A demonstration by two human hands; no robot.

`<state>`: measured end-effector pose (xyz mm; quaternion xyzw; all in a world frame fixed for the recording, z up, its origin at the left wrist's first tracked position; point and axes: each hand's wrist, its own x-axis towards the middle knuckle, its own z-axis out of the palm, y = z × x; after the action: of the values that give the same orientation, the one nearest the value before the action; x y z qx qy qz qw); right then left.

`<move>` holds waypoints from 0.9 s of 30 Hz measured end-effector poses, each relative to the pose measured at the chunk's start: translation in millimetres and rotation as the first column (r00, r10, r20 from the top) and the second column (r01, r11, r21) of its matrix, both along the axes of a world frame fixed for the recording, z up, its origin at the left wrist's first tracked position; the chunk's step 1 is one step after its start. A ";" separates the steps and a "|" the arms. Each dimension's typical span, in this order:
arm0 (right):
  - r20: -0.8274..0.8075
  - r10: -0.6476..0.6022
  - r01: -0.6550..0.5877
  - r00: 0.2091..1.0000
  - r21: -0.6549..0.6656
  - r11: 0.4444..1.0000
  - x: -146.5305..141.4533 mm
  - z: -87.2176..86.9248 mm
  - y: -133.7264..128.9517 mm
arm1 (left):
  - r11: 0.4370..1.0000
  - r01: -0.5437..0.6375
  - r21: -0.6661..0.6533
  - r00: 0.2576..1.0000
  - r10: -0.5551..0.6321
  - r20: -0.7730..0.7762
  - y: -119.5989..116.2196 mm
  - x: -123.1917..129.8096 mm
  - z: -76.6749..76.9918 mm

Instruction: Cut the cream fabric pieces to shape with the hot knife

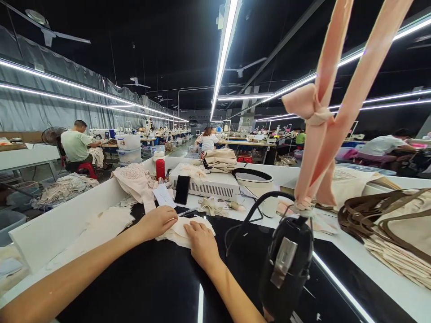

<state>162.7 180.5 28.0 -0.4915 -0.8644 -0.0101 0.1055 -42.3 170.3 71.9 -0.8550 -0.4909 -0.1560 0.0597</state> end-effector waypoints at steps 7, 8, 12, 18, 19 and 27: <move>0.018 -0.005 0.005 1.000 0.005 1.000 -0.9 -2.1 -5.1 | 0.972 -0.167 -0.168 0.985 0.172 0.018 6.1 -3.5 -16.7; 0.019 -0.007 0.007 1.000 0.008 1.000 -1.2 -2.9 -5.1 | 0.958 -0.217 -0.187 0.975 0.224 0.013 4.5 -5.3 -17.9; 0.022 -0.016 0.016 1.000 0.019 1.000 -2.2 -6.6 -4.6 | 0.887 -0.377 -0.268 0.921 0.389 -0.009 -1.9 -6.3 -19.9; 0.039 -0.021 0.020 0.999 0.034 0.999 -1.3 -8.9 -5.7 | 0.821 -0.446 -0.356 0.882 0.471 -0.018 -9.4 2.2 -26.6; 0.042 -0.023 0.021 0.999 0.037 0.999 -1.1 -9.0 -5.7 | 0.821 -0.442 -0.361 0.883 0.470 -0.013 -10.0 2.7 -28.4; 0.067 -0.060 0.055 0.996 0.074 0.996 -1.2 -12.3 -5.6 | 0.848 -0.372 -0.378 0.910 0.413 0.030 0.1 -7.7 -37.1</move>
<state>161.5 174.9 15.8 -0.5116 -0.8520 -0.0616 0.0928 -50.0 170.4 34.7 -0.7227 -0.6780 -0.0938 -0.0963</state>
